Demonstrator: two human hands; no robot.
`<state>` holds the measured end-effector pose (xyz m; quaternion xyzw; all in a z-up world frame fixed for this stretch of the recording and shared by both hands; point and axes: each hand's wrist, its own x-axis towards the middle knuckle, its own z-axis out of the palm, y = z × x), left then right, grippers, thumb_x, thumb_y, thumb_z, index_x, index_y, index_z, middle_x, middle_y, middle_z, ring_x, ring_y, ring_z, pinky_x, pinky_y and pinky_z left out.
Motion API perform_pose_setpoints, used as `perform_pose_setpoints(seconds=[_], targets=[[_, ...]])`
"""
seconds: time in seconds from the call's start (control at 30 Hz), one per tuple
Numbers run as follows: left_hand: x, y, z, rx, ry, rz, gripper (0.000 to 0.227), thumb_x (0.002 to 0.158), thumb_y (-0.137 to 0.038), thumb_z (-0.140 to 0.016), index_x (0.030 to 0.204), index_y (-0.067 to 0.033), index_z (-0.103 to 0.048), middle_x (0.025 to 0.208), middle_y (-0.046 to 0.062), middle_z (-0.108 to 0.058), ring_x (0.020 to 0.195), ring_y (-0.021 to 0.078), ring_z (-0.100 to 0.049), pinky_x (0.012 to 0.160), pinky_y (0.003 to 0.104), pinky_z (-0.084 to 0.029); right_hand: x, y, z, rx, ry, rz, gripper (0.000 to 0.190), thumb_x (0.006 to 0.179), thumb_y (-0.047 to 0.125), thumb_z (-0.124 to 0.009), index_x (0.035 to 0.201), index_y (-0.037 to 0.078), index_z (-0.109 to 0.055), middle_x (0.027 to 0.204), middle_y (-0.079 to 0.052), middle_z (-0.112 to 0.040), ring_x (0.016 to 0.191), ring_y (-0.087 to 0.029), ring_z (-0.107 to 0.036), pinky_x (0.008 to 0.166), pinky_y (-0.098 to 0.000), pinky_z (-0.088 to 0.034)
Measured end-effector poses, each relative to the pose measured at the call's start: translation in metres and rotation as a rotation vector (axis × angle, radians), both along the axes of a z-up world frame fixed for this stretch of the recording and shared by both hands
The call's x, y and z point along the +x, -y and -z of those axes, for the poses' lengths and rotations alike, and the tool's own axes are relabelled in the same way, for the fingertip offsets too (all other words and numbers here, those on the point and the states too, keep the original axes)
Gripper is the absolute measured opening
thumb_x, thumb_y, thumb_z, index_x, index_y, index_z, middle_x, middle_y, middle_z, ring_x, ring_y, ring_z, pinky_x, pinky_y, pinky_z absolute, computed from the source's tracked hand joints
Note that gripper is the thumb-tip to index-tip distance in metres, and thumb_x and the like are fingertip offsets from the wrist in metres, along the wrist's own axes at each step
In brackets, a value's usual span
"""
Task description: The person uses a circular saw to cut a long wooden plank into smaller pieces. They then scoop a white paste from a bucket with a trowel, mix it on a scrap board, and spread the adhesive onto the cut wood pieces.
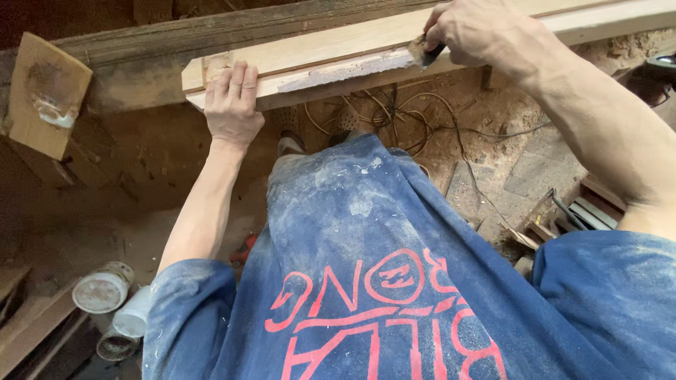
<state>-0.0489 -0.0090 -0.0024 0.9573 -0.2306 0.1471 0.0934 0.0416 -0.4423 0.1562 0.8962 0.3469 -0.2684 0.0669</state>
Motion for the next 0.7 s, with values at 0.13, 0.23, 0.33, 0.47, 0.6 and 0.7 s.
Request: perform_pose_setpoints(seconds=[0.13,0.23,0.33,0.47,0.6,0.7], targets=[[0.011,-0.001,-0.009,-0.049,-0.057,0.006,0.058,0.075,0.002,-0.068,0.132,-0.0069,-0.07,0.133,0.013,-0.071,0.116,0.032,-0.067,0.096,0.044,-0.055,-0.024,0.024,-0.013,-0.048,-0.016,0.36,0.047,0.086,-0.008,-0.065,0.127,0.013,-0.076,0.125,-0.01,-0.07,0.092,-0.025,-0.067,0.08,-0.038,-0.058],[0.019,-0.001,-0.016,-0.034,-0.035,0.033,0.054,0.077,0.001,-0.069,0.13,-0.006,-0.068,0.133,0.011,-0.07,0.121,0.0303,-0.067,0.105,0.044,-0.055,-0.055,0.028,-0.01,0.091,0.109,0.499,0.045,0.09,-0.001,-0.066,0.132,0.013,-0.072,0.121,-0.013,-0.066,0.094,-0.026,-0.063,0.079,-0.0396,-0.055],[0.025,-0.001,-0.024,-0.046,-0.105,0.041,0.054,0.074,0.004,-0.069,0.128,-0.0039,-0.069,0.132,0.013,-0.072,0.112,0.0315,-0.067,0.101,0.043,-0.055,-0.11,0.009,0.003,0.477,0.108,0.938,0.04,0.099,0.008,-0.066,0.139,0.01,-0.068,0.121,-0.018,-0.057,0.099,-0.023,-0.061,0.086,-0.035,-0.055],[0.031,0.0,-0.027,-0.039,-0.101,0.044,0.052,0.076,0.001,-0.071,0.128,-0.0054,-0.069,0.131,0.012,-0.071,0.113,0.0314,-0.067,0.1,0.041,-0.056,-0.141,-0.042,0.05,0.685,0.353,1.13,0.043,0.097,0.01,-0.072,0.139,0.006,-0.064,0.13,-0.018,-0.052,0.1,-0.024,-0.063,0.087,-0.0346,-0.059],[0.031,-0.002,-0.024,-0.045,-0.128,0.049,0.054,0.075,-0.001,-0.072,0.128,-0.0063,-0.07,0.13,0.011,-0.071,0.11,0.0308,-0.068,0.096,0.043,-0.057,-0.142,-0.079,0.079,0.692,0.587,1.076,0.045,0.094,0.006,-0.075,0.139,0.005,-0.065,0.131,-0.021,-0.05,0.101,-0.029,-0.064,0.087,-0.0362,-0.059],[0.034,-0.003,-0.021,-0.027,-0.145,0.056,0.054,0.075,0.0,-0.071,0.128,-0.0066,-0.069,0.13,0.011,-0.072,0.109,0.031,-0.068,0.095,0.043,-0.057,-0.139,-0.087,0.082,0.683,0.585,1.1,0.046,0.091,0.006,-0.076,0.136,0.006,-0.067,0.128,-0.022,-0.05,0.096,-0.031,-0.064,0.085,-0.0381,-0.059]])
